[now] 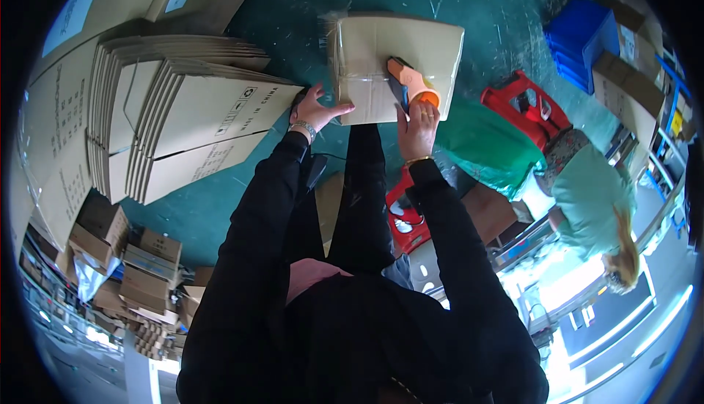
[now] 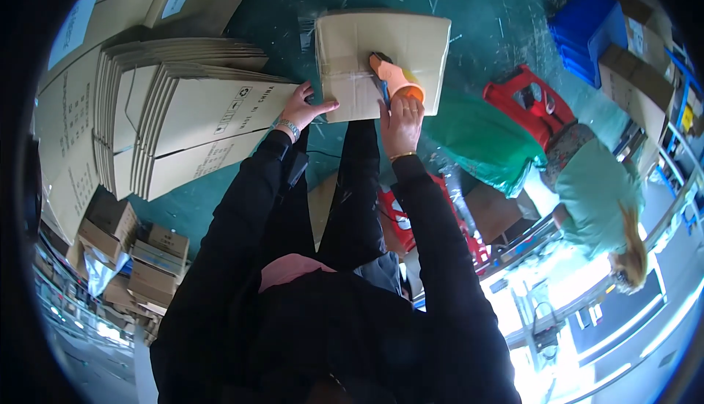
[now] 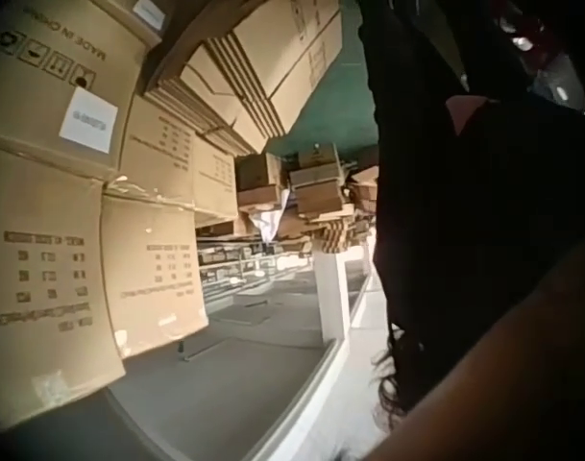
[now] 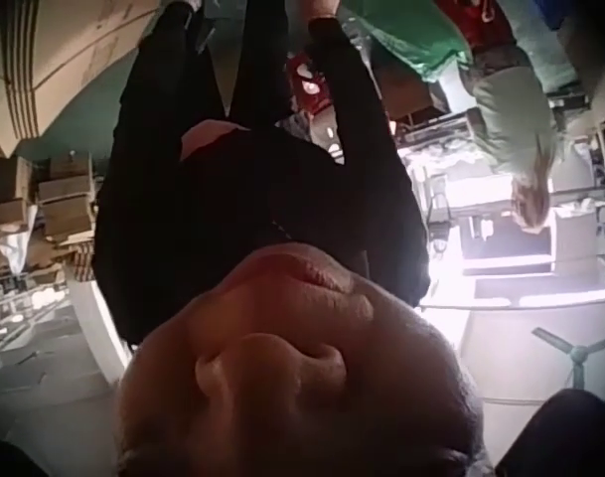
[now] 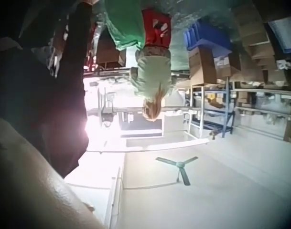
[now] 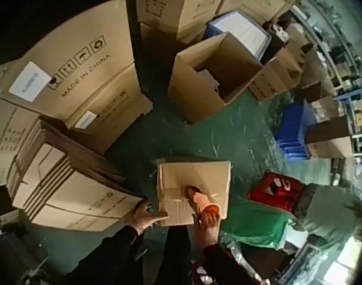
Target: Assemble and seal cardboard boxes using a tape dispenser.
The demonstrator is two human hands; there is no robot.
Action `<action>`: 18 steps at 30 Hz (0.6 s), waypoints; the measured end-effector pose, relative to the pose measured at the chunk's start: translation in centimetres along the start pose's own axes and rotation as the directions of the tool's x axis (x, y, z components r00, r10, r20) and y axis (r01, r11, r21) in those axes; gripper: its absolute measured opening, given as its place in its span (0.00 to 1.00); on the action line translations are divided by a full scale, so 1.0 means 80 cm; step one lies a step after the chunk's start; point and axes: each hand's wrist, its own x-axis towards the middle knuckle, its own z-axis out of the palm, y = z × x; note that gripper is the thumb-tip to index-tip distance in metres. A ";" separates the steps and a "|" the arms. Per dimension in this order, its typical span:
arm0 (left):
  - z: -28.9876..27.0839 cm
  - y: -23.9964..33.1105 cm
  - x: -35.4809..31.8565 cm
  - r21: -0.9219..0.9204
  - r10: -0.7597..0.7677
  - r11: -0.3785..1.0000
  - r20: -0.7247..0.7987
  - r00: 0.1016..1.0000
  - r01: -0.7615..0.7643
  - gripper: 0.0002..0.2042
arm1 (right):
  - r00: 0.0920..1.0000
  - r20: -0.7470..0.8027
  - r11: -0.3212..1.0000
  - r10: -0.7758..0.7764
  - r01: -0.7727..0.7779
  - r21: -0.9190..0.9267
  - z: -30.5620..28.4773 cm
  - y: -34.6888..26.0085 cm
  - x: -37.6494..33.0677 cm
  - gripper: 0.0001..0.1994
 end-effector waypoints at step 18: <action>0.158 -0.078 -0.152 -0.997 -0.366 -0.058 -0.017 0.930 -0.041 0.22 | 0.474 0.873 0.648 0.114 -0.701 0.296 0.109 -0.009 0.331 0.42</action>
